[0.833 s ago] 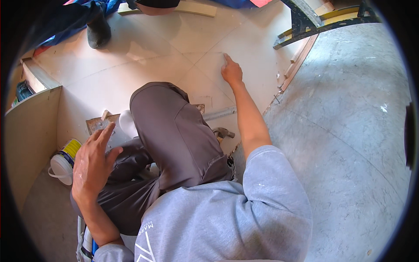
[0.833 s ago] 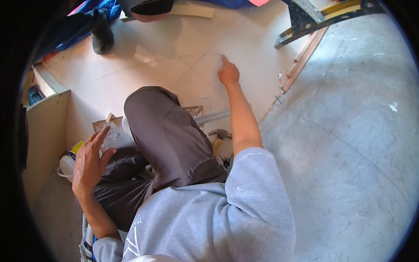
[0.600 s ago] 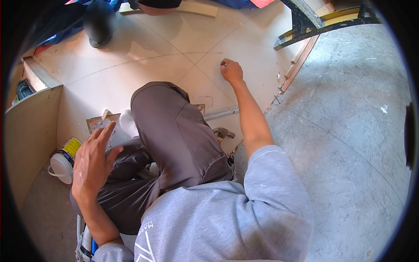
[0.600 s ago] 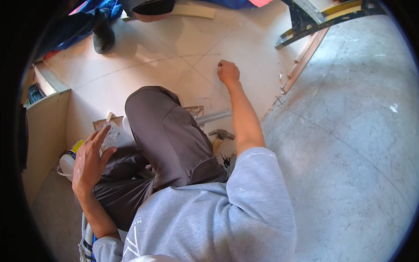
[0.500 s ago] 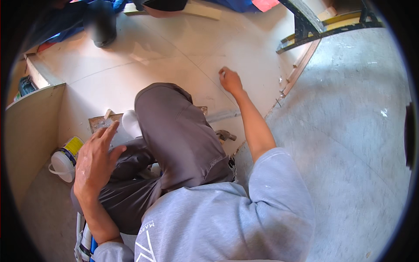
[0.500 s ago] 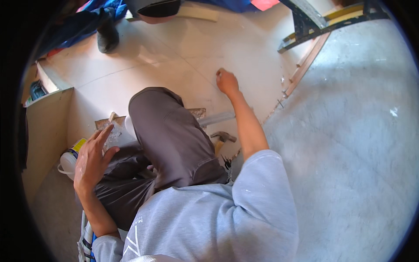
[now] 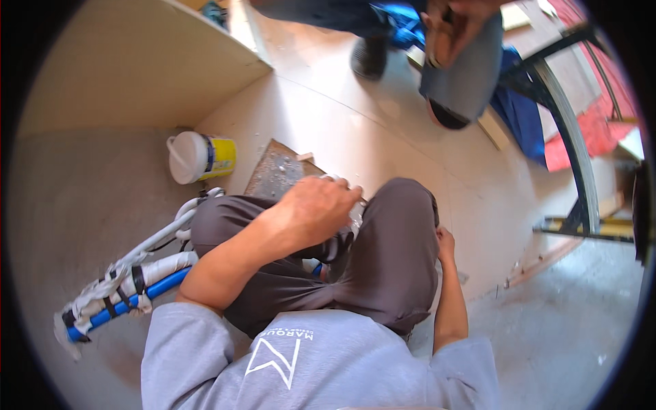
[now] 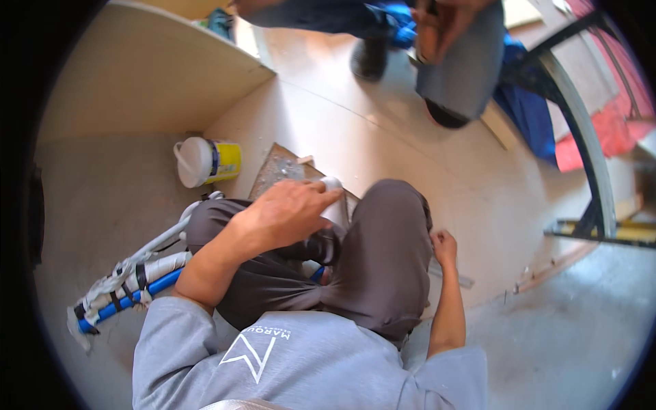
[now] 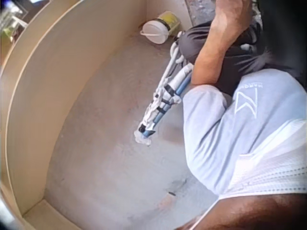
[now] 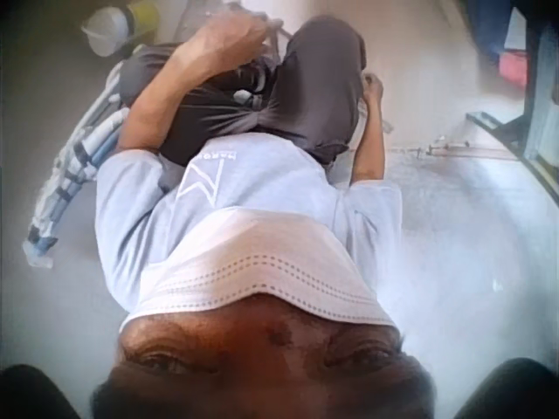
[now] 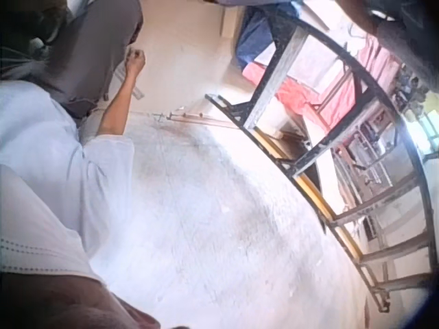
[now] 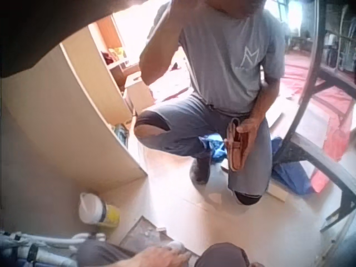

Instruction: The person marks and measures a piece of wood on a floor under a cabinet using a square and a pencil, while another person helps hold the material.

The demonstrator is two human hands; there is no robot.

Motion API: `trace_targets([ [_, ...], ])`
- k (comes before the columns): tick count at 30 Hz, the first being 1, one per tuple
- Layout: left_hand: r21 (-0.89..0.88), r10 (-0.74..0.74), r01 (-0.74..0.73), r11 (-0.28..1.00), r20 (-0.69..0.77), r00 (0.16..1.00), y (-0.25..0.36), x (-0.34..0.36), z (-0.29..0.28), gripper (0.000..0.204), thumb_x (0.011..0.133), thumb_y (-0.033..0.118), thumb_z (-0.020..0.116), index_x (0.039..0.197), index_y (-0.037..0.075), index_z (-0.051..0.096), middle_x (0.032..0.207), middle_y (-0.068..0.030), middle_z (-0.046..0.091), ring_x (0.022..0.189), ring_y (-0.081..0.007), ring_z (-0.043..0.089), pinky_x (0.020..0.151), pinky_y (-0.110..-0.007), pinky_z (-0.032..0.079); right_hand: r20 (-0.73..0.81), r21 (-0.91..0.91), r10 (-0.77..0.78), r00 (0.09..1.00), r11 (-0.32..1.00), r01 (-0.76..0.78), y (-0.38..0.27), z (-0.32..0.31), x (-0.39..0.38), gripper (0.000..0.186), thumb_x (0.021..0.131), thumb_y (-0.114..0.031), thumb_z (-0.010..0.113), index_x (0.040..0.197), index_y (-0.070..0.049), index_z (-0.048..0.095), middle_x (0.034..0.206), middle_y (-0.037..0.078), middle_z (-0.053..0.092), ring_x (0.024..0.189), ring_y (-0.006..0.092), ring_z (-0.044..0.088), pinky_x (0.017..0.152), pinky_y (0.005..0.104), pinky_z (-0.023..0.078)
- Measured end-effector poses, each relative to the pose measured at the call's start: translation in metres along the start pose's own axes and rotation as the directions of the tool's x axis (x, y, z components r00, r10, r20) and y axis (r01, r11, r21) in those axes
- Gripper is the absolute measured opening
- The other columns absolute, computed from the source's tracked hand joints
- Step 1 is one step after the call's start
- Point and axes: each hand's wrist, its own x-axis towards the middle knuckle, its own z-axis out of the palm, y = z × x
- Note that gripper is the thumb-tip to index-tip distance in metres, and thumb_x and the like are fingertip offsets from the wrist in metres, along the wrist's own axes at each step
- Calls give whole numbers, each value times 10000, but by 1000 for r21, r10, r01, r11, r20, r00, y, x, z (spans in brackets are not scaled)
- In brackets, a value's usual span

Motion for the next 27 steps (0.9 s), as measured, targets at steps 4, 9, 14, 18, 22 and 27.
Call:
trace_targets([
  [4, 29, 37, -36, 999, -41, 998, 0, 10, 9, 385, 825, 241, 673, 1111, 12, 556, 952, -164, 629, 882, -317, 651, 748, -405, 512, -22, 48, -43, 999, 998, 44, 47, 2, 10, 245, 848, -246, 654, 801, -7, 632, 686, 121, 651, 611, 193, 606, 601, 334, 477],
  [9, 45, 36, -34, 998, -38, 999, -9, -3, 16, 372, 812, 242, 681, 1082, 12, 569, 939, -166, 643, 897, -323, 658, 741, -404, 525, 16, 144, 31, 999, 989, -33, 31, 15, 8, 226, 843, -225, 632, 791, -6, 625, 671, 111, 645, 609, 179, 600, 603, 332, 472],
  [14, 63, 32, -29, 998, -43, 999, -11, -1, 7, 377, 804, 236, 682, 1086, 16, 563, 937, -166, 642, 886, -330, 655, 739, -409, 523, -111, 214, -32, 993, 975, 55, 15, 22, 0, 213, 830, -215, 635, 772, -11, 618, 661, 110, 635, 607, 194, 584, 613, 334, 469],
  [18, -53, 5, -4, 999, 21, 1000, -8, 10, 2, 420, 796, 212, 676, 1145, 24, 540, 988, -190, 628, 939, -345, 629, 782, -431, 506, -170, 135, 15, 985, 991, 8, 48, 29, 1, 276, 790, -279, 647, 876, -21, 603, 846, 186, 643, 800, 330, 619, 725, 425, 485],
  [22, -79, 0, -1, 997, -13, 1000, -5, -8, -10, 497, 802, 186, 681, 1244, 20, 527, 1118, -185, 617, 1054, -363, 569, 889, -431, 452, -61, -92, -20, 998, 996, 14, -4, 29, -10, 318, 764, -232, 701, 966, -34, 554, 899, 211, 633, 889, 410, 592, 761, 468, 476],
  [27, 5, 52, -52, 999, -51, 997, 17, -5, -19, 502, 792, 164, 695, 1245, 28, 528, 1095, -184, 618, 989, -365, 595, 840, -424, 474, -107, 37, 37, 994, 999, -33, -11, 12, -28, 286, 790, -195, 688, 966, -26, 539, 846, 190, 633, 861, 374, 614, 746, 450, 480],
])
